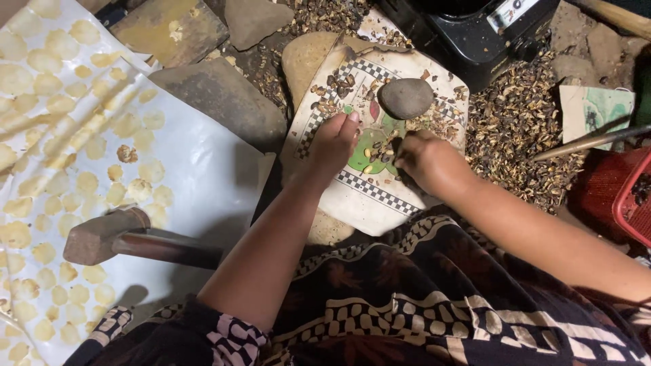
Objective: The person sits on the floor and cracks nuts using a hammer and a stone. They place nuts on a white sheet, strike them with a hammer, and then use a stone to further crush or peel them on a patterned board.
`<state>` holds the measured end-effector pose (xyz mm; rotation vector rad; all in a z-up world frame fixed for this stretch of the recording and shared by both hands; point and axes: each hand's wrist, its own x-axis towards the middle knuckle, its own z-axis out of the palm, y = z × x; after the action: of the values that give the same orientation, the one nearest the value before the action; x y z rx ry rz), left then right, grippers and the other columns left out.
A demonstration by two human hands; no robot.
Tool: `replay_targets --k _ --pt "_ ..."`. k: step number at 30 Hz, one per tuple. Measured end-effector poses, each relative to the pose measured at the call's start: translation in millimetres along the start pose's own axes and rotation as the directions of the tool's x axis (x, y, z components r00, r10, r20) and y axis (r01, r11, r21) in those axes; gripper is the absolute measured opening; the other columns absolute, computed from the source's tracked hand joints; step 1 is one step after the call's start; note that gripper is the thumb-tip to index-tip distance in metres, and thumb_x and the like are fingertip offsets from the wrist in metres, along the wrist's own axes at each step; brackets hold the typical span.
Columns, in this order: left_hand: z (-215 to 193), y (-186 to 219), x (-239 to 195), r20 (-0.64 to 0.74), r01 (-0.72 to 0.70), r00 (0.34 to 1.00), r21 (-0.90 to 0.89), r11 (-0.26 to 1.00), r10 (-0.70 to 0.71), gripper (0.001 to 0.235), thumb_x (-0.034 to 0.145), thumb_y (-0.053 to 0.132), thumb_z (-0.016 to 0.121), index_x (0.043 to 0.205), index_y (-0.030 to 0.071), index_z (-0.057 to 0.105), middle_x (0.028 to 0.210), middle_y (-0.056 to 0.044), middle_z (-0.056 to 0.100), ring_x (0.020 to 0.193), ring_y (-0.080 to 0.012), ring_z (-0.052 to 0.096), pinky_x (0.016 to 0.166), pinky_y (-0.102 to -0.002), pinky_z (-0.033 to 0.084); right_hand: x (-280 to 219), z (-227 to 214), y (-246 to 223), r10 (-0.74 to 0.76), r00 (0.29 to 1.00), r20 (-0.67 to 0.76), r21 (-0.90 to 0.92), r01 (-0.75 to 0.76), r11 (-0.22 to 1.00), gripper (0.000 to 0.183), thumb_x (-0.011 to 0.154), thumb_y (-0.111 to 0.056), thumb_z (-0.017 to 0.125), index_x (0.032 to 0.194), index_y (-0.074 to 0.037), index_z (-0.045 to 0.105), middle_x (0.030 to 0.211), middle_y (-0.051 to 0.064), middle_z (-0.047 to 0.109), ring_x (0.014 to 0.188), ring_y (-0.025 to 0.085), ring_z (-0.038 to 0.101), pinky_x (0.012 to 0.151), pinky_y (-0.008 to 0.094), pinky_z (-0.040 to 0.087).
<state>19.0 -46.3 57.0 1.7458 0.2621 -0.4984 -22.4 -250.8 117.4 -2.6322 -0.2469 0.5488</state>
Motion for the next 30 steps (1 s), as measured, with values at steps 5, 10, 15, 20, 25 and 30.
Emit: replay_targets --k 5,10,15,20,25,30 --pt "-2 4 5 0.042 0.013 0.999 -0.197 0.980 -0.004 0.049 0.102 0.048 0.055 0.071 0.011 0.063 0.054 -0.006 0.059 0.044 -0.0148 0.055 0.039 -0.025 0.042 -1 0 16 0.008 0.998 0.059 0.053 -0.011 0.999 0.025 0.080 -0.020 0.077 0.101 -0.009 0.073 0.097 0.021 0.071 0.091 0.043 0.074 0.080 0.052 0.061" --pt "-12 21 -4 0.054 -0.109 0.994 0.211 0.971 0.100 0.027 0.088 0.040 0.074 0.090 0.013 0.076 0.059 -0.004 0.063 0.058 -0.0140 0.061 0.051 -0.028 0.045 6 -30 -1 0.106 0.984 0.141 0.416 -0.156 0.896 0.018 0.090 -0.005 0.068 0.106 -0.006 0.073 0.103 0.021 0.073 0.104 0.041 0.072 0.097 0.053 0.055" --pt "-1 -21 15 0.047 -0.308 0.949 0.371 0.876 0.313 0.012 0.091 0.024 0.071 0.094 0.014 0.079 0.079 -0.015 0.073 0.080 -0.0357 0.073 0.068 -0.046 0.057 24 21 18 -0.172 0.985 0.001 0.050 0.171 0.984 0.018 0.086 -0.013 0.070 0.104 -0.010 0.070 0.096 0.018 0.071 0.087 0.041 0.074 0.079 0.050 0.060" --pt "-5 -13 12 0.065 -0.184 0.983 0.410 0.894 0.172 0.017 0.090 0.025 0.066 0.097 0.029 0.081 0.094 -0.002 0.080 0.096 -0.0278 0.076 0.081 -0.042 0.060 28 25 25 -0.153 0.988 0.029 -0.089 0.155 0.984 0.026 0.084 -0.023 0.072 0.108 -0.013 0.071 0.100 0.017 0.070 0.087 0.041 0.075 0.078 0.048 0.061" --pt "-15 14 3 0.046 -0.002 0.999 0.228 0.974 -0.009 0.041 0.096 0.047 0.048 0.098 0.019 0.078 0.061 0.002 0.072 0.061 -0.0134 0.073 0.066 -0.032 0.057 37 -27 -3 0.147 0.926 0.348 0.353 -0.275 0.894 0.020 0.094 -0.021 0.065 0.112 -0.013 0.069 0.088 0.014 0.073 0.066 0.027 0.067 0.066 0.039 0.054" --pt "-29 -1 18 -0.008 0.013 1.000 0.387 0.922 -0.010 0.064 0.095 0.068 0.041 0.097 0.014 0.073 0.080 -0.007 0.074 0.084 -0.0289 0.073 0.080 -0.044 0.055 40 0 -30 -0.098 0.981 0.170 0.135 0.076 0.988 0.019 0.087 -0.024 0.070 0.102 -0.013 0.071 0.098 0.019 0.074 0.094 0.045 0.073 0.080 0.055 0.058"
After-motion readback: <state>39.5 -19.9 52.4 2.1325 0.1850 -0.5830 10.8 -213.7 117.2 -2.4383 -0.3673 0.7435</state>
